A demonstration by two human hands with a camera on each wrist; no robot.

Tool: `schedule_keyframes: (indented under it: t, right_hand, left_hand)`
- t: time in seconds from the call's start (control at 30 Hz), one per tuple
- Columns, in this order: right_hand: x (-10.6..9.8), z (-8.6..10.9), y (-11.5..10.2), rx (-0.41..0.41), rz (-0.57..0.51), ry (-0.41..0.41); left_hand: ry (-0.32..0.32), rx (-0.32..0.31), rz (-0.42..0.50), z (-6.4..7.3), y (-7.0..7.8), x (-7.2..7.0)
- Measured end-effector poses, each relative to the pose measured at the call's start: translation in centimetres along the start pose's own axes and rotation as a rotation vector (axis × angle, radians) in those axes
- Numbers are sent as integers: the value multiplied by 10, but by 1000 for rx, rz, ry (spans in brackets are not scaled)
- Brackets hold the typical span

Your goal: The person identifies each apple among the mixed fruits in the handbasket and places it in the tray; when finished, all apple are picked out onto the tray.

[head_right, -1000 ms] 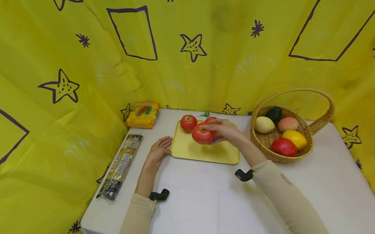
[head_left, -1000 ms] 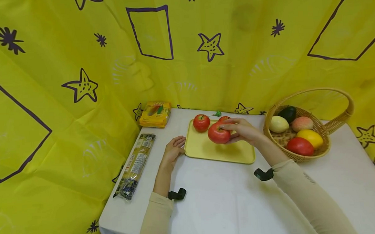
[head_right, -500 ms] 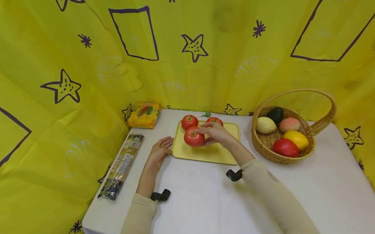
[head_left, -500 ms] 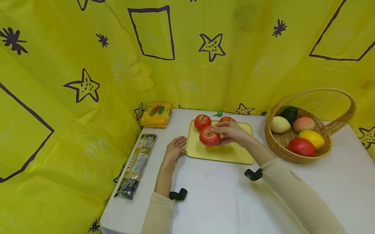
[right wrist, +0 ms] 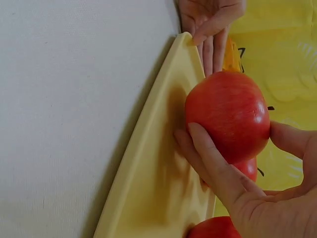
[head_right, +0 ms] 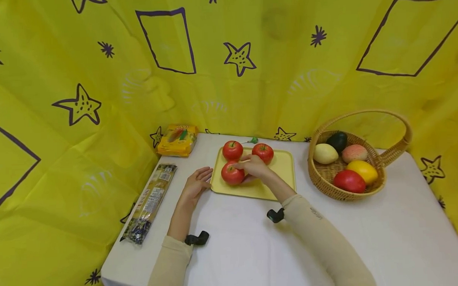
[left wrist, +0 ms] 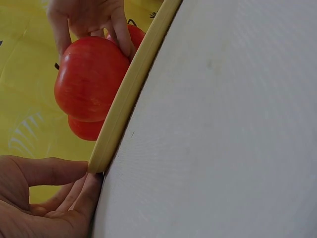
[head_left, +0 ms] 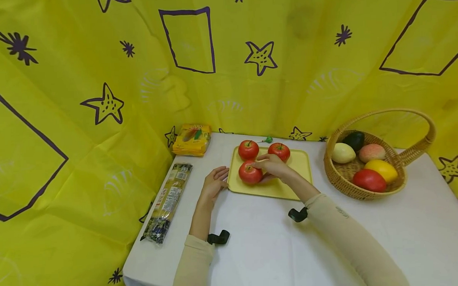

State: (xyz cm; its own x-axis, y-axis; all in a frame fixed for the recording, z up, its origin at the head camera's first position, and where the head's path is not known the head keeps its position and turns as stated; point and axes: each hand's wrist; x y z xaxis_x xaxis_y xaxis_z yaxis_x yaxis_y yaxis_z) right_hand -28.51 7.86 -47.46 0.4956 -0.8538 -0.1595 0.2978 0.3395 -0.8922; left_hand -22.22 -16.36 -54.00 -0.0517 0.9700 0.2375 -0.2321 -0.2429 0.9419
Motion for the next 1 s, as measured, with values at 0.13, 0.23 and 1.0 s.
schedule_keyframes:
  t: [0.13,0.23,1.0]
  right_hand:
    - [4,-4,3,-31,9,29]
    - [6,-8,6,-64,44,53]
    - [-51,45,-5,-134,166,25]
  left_hand:
    - [-2,3,-5,-1,-1,1]
    - [-2,8,-11,-1,-2,1]
    - [8,-8,5,-3,-2,1]
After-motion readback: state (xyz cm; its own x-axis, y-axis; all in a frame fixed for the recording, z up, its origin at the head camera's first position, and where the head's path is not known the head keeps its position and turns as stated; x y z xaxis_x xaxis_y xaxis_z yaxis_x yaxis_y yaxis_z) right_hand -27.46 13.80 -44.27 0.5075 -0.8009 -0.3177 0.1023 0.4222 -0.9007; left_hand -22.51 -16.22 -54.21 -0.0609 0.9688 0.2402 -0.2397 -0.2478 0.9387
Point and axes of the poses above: each hand's wrist, its own z-axis away from the middle knuckle, its own x-axis out of the palm, y = z × x, and after that the axes turned 3 degrees about -y, right-handed
